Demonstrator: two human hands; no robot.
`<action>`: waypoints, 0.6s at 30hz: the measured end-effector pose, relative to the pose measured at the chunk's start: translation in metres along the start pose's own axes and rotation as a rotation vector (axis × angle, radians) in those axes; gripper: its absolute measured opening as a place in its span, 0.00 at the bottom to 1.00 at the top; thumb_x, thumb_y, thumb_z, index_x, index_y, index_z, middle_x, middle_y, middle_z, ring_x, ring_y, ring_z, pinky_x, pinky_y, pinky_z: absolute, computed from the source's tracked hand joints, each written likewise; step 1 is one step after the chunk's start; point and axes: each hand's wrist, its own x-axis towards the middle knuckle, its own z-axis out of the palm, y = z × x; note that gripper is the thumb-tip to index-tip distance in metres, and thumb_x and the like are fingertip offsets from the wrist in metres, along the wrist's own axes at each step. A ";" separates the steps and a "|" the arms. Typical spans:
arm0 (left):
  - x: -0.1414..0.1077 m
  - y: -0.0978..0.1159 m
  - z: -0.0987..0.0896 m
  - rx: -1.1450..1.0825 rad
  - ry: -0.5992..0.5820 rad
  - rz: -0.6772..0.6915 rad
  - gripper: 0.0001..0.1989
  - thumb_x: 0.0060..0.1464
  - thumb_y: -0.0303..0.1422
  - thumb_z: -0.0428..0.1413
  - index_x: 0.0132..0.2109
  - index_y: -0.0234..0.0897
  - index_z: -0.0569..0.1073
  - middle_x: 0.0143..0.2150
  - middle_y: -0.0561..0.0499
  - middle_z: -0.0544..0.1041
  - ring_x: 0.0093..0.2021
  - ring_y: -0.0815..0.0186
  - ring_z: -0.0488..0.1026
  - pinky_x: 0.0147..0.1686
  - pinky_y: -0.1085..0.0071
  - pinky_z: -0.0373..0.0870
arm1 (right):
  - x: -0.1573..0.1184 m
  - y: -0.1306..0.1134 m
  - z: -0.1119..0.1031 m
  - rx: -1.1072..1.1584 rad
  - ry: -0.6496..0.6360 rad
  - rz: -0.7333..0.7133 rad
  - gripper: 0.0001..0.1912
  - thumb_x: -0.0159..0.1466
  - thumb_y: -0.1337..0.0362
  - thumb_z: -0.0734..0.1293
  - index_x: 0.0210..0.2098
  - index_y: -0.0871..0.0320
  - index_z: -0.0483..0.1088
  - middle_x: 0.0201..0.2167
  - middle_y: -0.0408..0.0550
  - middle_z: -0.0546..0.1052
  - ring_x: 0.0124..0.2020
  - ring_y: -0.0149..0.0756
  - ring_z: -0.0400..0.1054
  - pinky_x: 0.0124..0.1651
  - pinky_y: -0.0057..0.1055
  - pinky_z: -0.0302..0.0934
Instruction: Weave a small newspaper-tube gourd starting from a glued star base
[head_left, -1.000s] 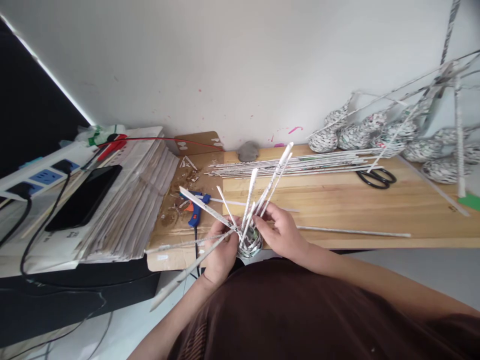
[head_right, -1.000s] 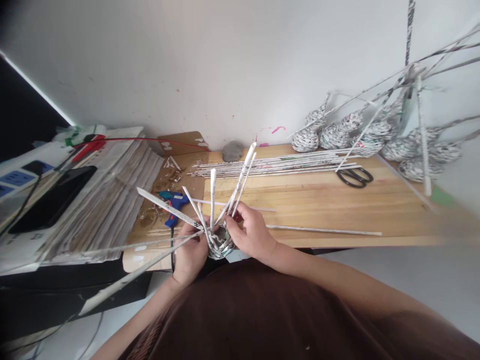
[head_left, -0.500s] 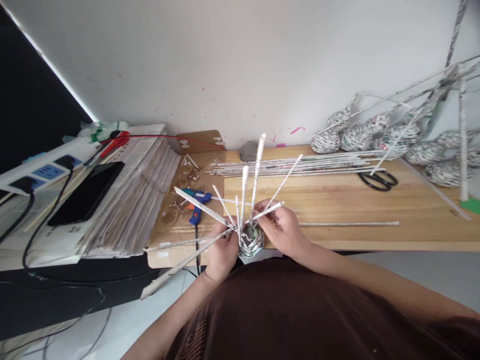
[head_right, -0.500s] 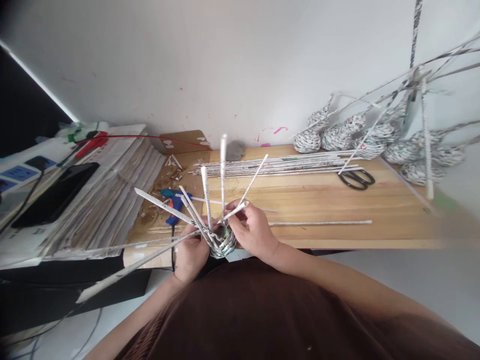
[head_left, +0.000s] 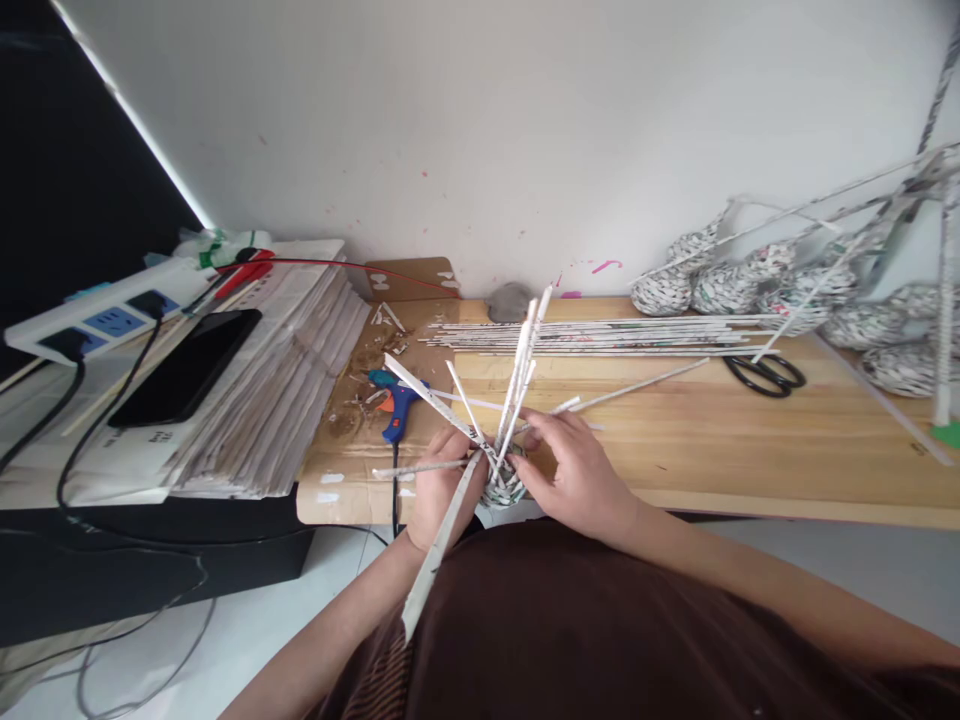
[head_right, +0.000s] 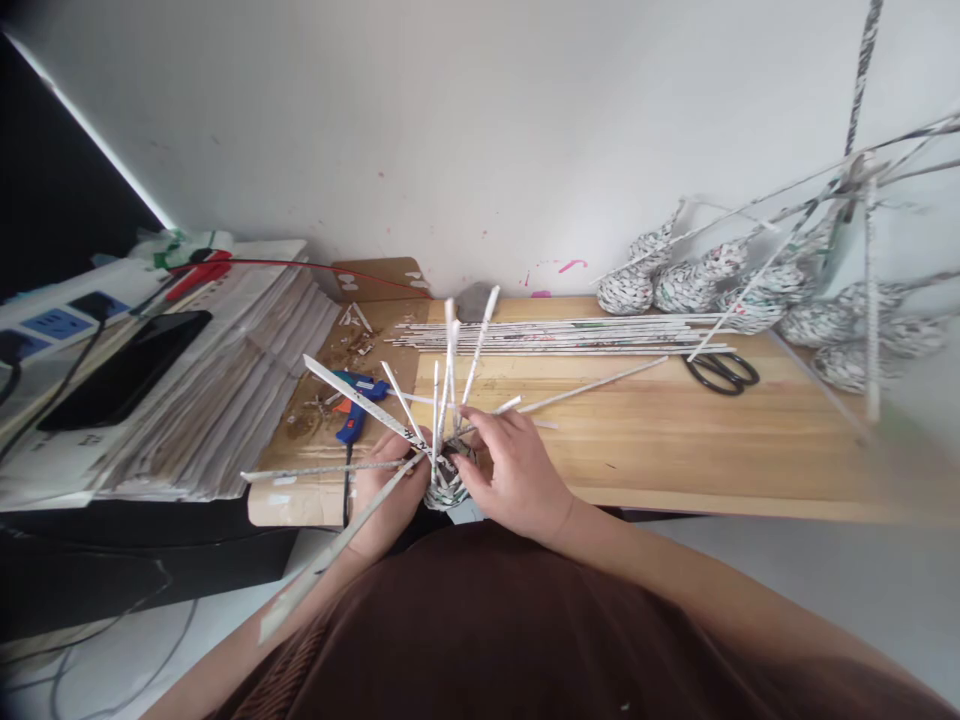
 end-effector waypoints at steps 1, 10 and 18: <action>0.000 0.000 -0.001 -0.001 -0.008 -0.005 0.04 0.55 0.26 0.58 0.37 0.39 0.76 0.37 0.51 0.78 0.39 0.66 0.76 0.42 0.72 0.71 | 0.000 -0.002 -0.001 -0.050 -0.036 0.022 0.25 0.62 0.64 0.68 0.58 0.60 0.65 0.30 0.47 0.77 0.37 0.43 0.71 0.46 0.41 0.63; 0.000 0.002 -0.006 0.065 -0.104 0.037 0.07 0.59 0.28 0.56 0.42 0.41 0.78 0.40 0.49 0.78 0.42 0.64 0.75 0.44 0.68 0.71 | 0.007 -0.016 -0.024 -0.245 -0.232 0.136 0.13 0.68 0.57 0.63 0.46 0.56 0.73 0.24 0.44 0.77 0.25 0.36 0.71 0.31 0.31 0.56; 0.003 0.008 -0.010 0.174 -0.176 0.198 0.09 0.60 0.25 0.51 0.43 0.39 0.75 0.39 0.47 0.77 0.42 0.60 0.73 0.42 0.65 0.70 | -0.002 -0.021 -0.022 -0.405 -0.414 0.024 0.11 0.69 0.59 0.60 0.42 0.57 0.71 0.26 0.49 0.79 0.24 0.40 0.71 0.27 0.33 0.48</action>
